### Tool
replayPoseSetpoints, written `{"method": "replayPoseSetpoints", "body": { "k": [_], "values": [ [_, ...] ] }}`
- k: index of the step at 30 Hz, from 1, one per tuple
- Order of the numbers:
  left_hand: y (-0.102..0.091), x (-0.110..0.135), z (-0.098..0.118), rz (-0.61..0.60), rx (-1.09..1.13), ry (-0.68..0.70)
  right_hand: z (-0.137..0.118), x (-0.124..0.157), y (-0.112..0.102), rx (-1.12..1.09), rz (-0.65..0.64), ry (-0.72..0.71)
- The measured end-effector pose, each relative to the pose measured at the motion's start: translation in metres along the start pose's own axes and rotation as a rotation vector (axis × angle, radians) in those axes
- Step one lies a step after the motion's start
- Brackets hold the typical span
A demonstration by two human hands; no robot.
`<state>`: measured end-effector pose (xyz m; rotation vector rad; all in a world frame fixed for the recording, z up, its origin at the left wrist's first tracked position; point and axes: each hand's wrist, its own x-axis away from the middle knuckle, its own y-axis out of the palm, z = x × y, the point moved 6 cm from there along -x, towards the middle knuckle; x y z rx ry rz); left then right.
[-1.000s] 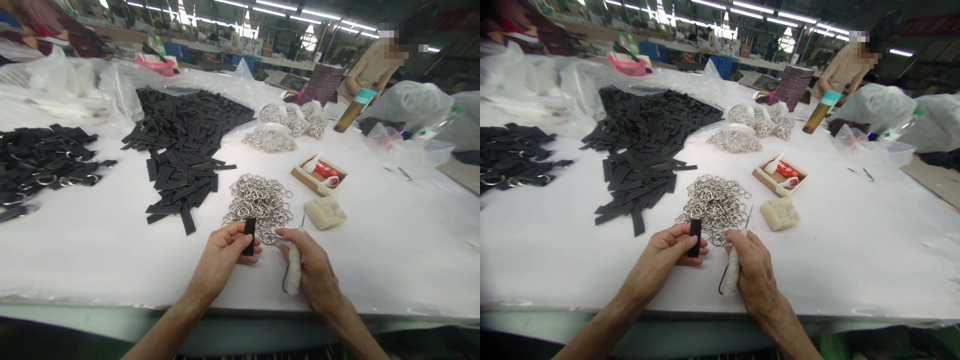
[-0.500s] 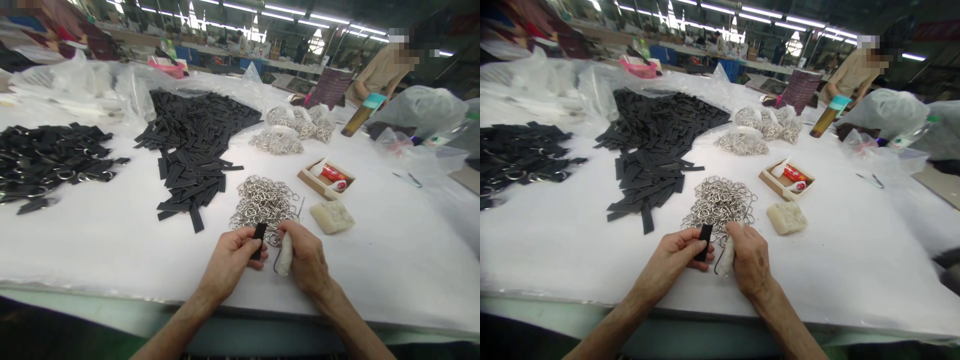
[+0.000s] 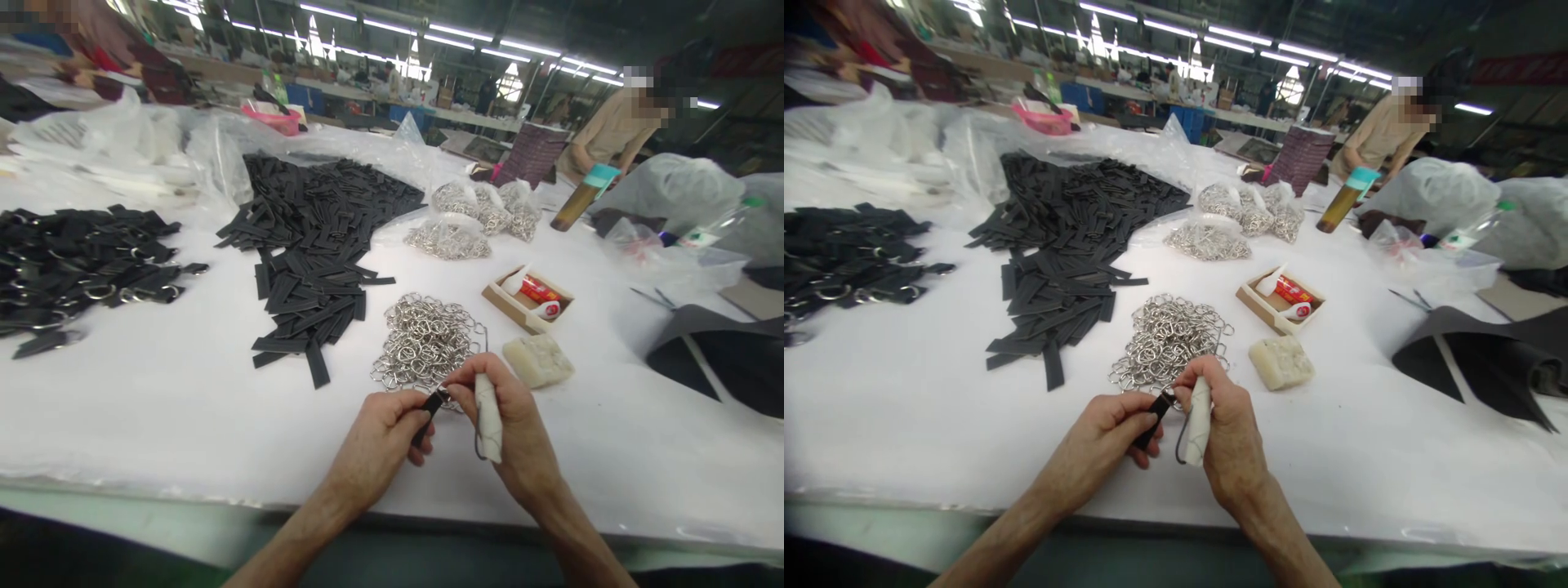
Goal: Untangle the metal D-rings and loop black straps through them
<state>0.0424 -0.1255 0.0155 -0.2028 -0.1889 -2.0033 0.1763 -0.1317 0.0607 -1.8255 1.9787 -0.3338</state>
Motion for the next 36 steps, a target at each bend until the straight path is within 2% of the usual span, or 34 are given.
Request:
{"method": "replayPoseSetpoints", "body": {
  "k": [8, 10, 13, 16, 21, 24, 30, 36],
  "values": [
    [0.002, -0.001, 0.002, -0.084, 0.035, -0.001, -0.007, -0.002, -0.003, 0.102, -0.141, 0.008],
    [0.002, -0.002, 0.003, -0.100, 0.118, -0.017, -0.010, -0.002, -0.006, 0.095, -0.128, 0.003],
    [-0.001, -0.001, 0.002, -0.086, 0.277, -0.059, -0.013, 0.003, -0.012, 0.082, -0.035, -0.044],
    [-0.005, -0.001, 0.000, -0.037, 0.434, -0.108, -0.012, 0.015, -0.011, 0.077, 0.033, -0.182],
    [-0.005, -0.002, 0.003, 0.002, 0.653, -0.122, -0.014, 0.036, 0.008, 0.169, -0.003, -0.566],
    [0.000, -0.002, 0.004, 0.006, 0.716, -0.122, -0.016, 0.038, 0.013, 0.277, 0.023, -0.684],
    [0.010, 0.002, -0.003, 0.000, 0.755, -0.154, -0.023, 0.038, 0.011, 0.309, 0.081, -0.757],
    [0.018, 0.006, -0.005, -0.028, 0.830, -0.205, -0.013, 0.045, 0.009, 0.212, 0.068, -0.702]
  ]
}}
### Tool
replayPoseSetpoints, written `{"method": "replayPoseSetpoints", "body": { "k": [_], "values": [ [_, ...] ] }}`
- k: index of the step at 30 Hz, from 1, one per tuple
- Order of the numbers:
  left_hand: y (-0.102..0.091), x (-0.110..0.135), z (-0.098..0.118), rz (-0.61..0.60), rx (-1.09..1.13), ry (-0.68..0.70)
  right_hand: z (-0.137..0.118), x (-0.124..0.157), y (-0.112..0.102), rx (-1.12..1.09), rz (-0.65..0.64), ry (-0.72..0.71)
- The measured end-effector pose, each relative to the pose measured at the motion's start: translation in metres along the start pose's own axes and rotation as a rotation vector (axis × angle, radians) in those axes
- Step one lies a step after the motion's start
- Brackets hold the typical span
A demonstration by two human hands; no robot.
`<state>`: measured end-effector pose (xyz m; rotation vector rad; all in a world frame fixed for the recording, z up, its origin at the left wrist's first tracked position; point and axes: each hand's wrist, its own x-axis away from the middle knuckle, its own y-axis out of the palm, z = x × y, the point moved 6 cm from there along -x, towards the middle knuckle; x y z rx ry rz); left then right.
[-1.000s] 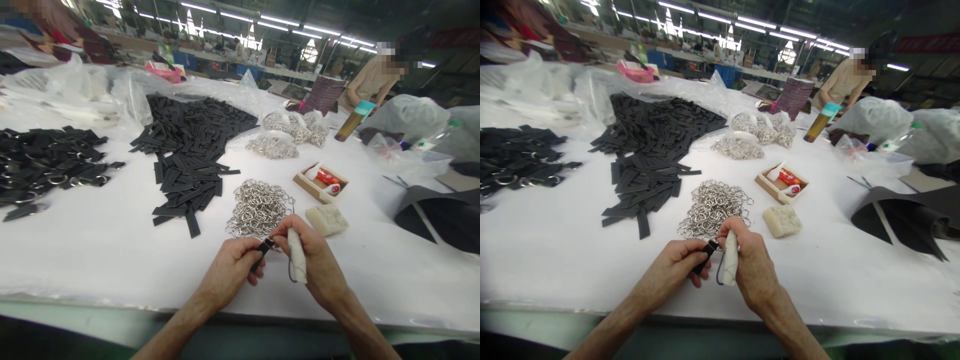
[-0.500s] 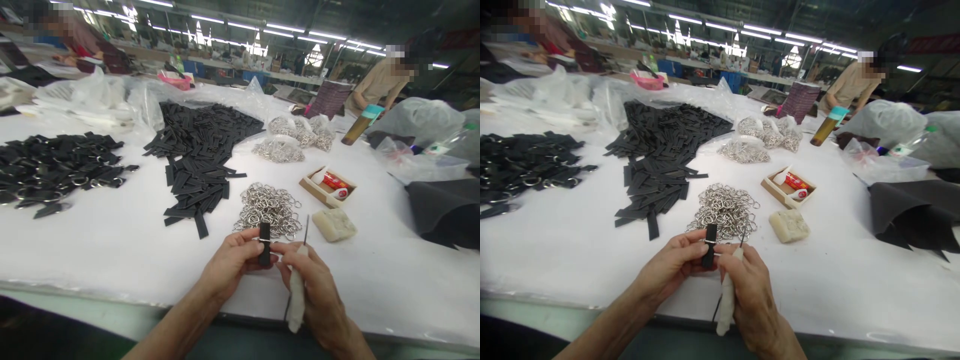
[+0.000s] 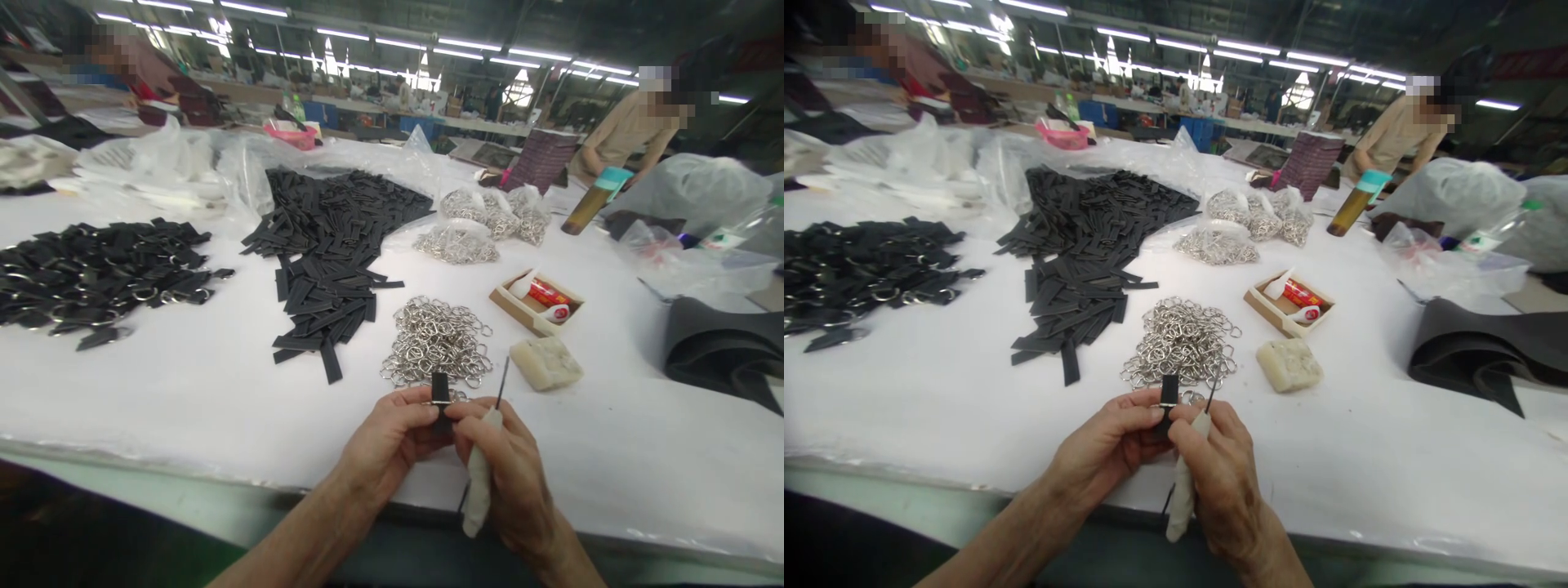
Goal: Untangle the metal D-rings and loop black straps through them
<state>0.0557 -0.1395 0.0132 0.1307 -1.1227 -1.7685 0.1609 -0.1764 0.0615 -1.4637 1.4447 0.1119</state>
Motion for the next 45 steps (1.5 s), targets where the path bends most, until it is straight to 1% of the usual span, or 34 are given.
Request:
{"method": "replayPoseSetpoints", "body": {
  "k": [3, 6, 8, 12, 14, 17, 20, 22, 25, 33, 42, 45],
  "values": [
    [0.001, 0.000, -0.002, 0.015, 0.042, -0.019, 0.006, 0.006, 0.001, -0.102, 0.024, 0.096],
    [-0.003, -0.001, -0.003, 0.109, 0.026, -0.011, 0.007, 0.007, 0.003, -0.183, 0.031, 0.167],
    [-0.004, 0.000, -0.003, 0.148, -0.011, 0.007, 0.006, 0.005, 0.002, -0.206, 0.060, 0.238],
    [0.000, 0.001, -0.004, 0.130, -0.133, 0.074, 0.007, 0.000, -0.002, -0.226, 0.197, 0.467],
    [0.001, 0.002, -0.004, 0.121, -0.173, 0.124, 0.009, 0.000, -0.001, -0.255, 0.235, 0.575],
    [0.002, 0.004, -0.005, 0.105, -0.203, 0.203, 0.014, 0.002, 0.002, -0.298, 0.238, 0.701],
    [0.003, 0.006, -0.004, 0.062, -0.271, 0.243, 0.018, 0.005, 0.006, -0.342, 0.212, 0.777],
    [0.004, 0.008, -0.003, 0.058, -0.336, 0.234, 0.020, 0.006, 0.008, -0.384, 0.188, 0.799],
    [0.003, 0.010, -0.002, 0.092, -0.391, 0.221, 0.021, 0.006, 0.010, -0.423, 0.163, 0.811],
    [0.004, 0.014, 0.000, 0.129, -0.410, 0.251, 0.022, 0.004, 0.013, -0.470, 0.133, 0.827],
    [0.002, 0.013, 0.000, 0.146, -0.414, 0.253, 0.018, 0.002, 0.013, -0.491, 0.132, 0.855],
    [0.002, 0.014, 0.001, 0.163, -0.420, 0.249, 0.019, 0.001, 0.010, -0.503, 0.165, 0.839]
  ]
}}
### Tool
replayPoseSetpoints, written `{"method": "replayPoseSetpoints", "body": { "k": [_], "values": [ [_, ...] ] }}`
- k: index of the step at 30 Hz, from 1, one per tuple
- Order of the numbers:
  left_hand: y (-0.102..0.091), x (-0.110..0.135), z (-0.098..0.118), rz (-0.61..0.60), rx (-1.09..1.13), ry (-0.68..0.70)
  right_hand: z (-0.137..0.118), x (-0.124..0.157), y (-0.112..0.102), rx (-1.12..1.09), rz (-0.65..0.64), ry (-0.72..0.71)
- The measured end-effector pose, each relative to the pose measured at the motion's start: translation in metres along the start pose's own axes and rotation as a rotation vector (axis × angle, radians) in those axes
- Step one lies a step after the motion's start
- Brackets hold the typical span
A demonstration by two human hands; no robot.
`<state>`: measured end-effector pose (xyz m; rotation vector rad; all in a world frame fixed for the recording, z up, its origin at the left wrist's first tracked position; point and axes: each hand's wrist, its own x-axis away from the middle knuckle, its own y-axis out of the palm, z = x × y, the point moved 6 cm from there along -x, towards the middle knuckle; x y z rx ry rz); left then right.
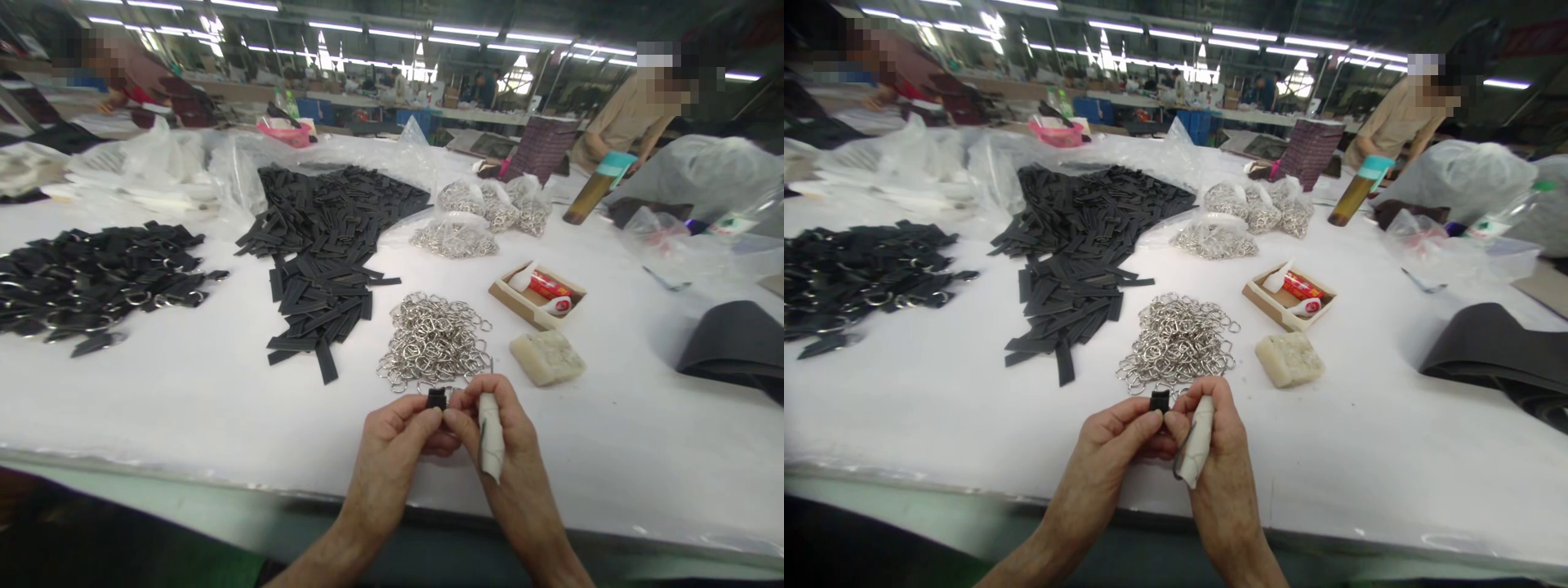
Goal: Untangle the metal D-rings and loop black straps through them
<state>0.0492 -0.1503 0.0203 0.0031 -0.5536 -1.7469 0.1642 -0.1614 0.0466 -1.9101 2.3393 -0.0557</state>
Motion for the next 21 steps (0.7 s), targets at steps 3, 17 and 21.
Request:
{"method": "replayPoseSetpoints", "body": {
  "k": [3, 17, 21],
  "values": [
    [-0.001, 0.002, 0.001, 0.027, -0.018, -0.002, -0.004, -0.001, -0.002, 0.010, 0.033, -0.048],
    [-0.007, 0.008, 0.037, 0.061, -0.685, 0.323, -0.010, 0.000, -0.004, 0.115, -0.030, -0.110],
    [0.000, 0.002, 0.022, -0.123, -0.376, 0.058, -0.009, -0.001, -0.006, 0.113, -0.047, -0.092]
  ]
}}
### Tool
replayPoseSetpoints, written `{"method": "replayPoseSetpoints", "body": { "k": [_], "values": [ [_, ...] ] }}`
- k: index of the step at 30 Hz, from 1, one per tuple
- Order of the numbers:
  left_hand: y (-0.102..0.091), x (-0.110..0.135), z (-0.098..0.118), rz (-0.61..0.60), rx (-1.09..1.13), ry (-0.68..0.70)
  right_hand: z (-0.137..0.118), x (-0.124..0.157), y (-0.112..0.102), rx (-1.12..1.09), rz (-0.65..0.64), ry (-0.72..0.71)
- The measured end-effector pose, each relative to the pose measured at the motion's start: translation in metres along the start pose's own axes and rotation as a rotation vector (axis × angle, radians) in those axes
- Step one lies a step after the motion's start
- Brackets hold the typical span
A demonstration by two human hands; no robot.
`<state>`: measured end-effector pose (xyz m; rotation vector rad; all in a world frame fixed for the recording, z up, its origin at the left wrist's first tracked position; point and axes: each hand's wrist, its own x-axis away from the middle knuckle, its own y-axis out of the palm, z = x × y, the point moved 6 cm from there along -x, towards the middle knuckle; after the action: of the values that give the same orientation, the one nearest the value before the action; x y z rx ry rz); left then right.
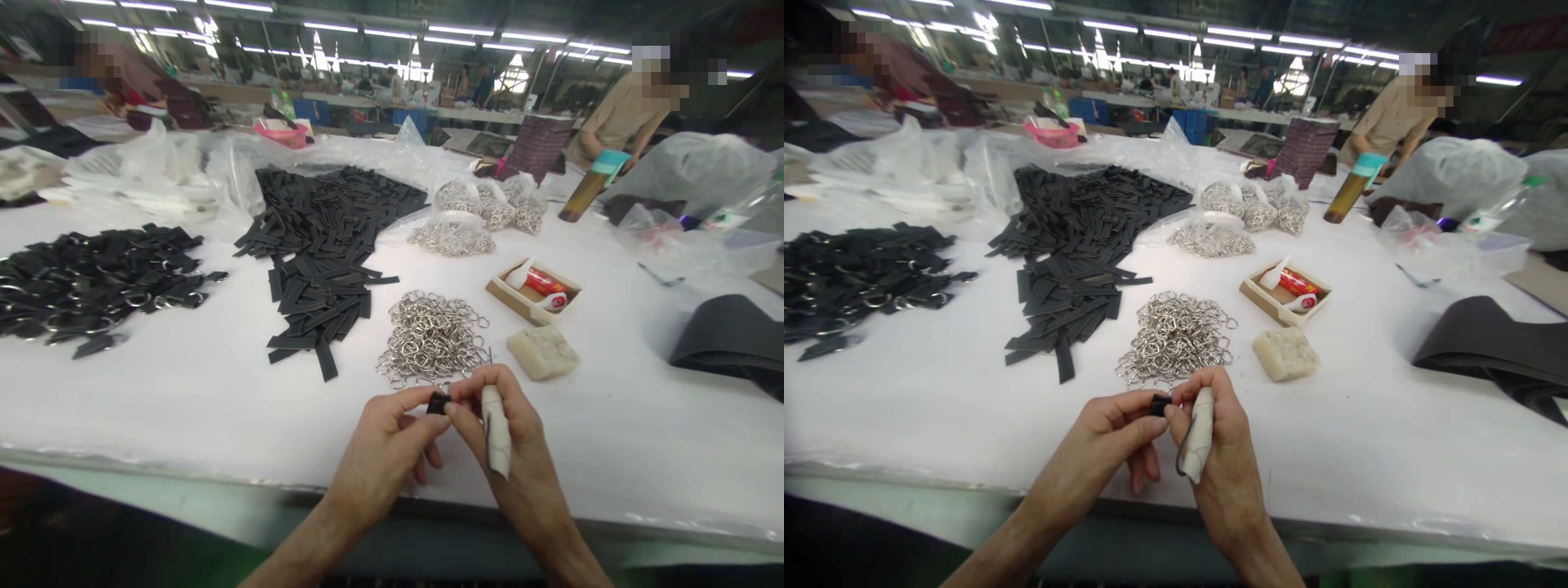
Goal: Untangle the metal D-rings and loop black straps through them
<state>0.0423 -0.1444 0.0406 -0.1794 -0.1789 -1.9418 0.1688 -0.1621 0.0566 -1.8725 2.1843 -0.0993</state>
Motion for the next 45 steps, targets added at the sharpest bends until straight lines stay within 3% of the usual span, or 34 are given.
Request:
{"method": "replayPoseSetpoints", "body": {
  "k": [2, 5, 16, 31, 45],
  "values": [
    [0.008, -0.002, -0.004, -0.078, 0.171, -0.102, 0.000, -0.001, 0.000, -0.010, 0.002, 0.003],
    [0.011, -0.005, -0.002, -0.044, 0.252, -0.108, -0.001, -0.002, 0.000, -0.041, 0.016, 0.003],
    [0.010, -0.006, -0.013, 0.049, 0.229, -0.096, 0.001, 0.000, 0.002, -0.076, 0.076, 0.027],
    [0.009, -0.009, -0.021, 0.027, 0.228, -0.126, 0.004, 0.000, 0.003, 0.012, 0.046, 0.112],
    [0.008, -0.010, -0.026, 0.020, 0.246, -0.135, 0.006, -0.002, 0.004, 0.036, 0.046, 0.099]
  ]
}}
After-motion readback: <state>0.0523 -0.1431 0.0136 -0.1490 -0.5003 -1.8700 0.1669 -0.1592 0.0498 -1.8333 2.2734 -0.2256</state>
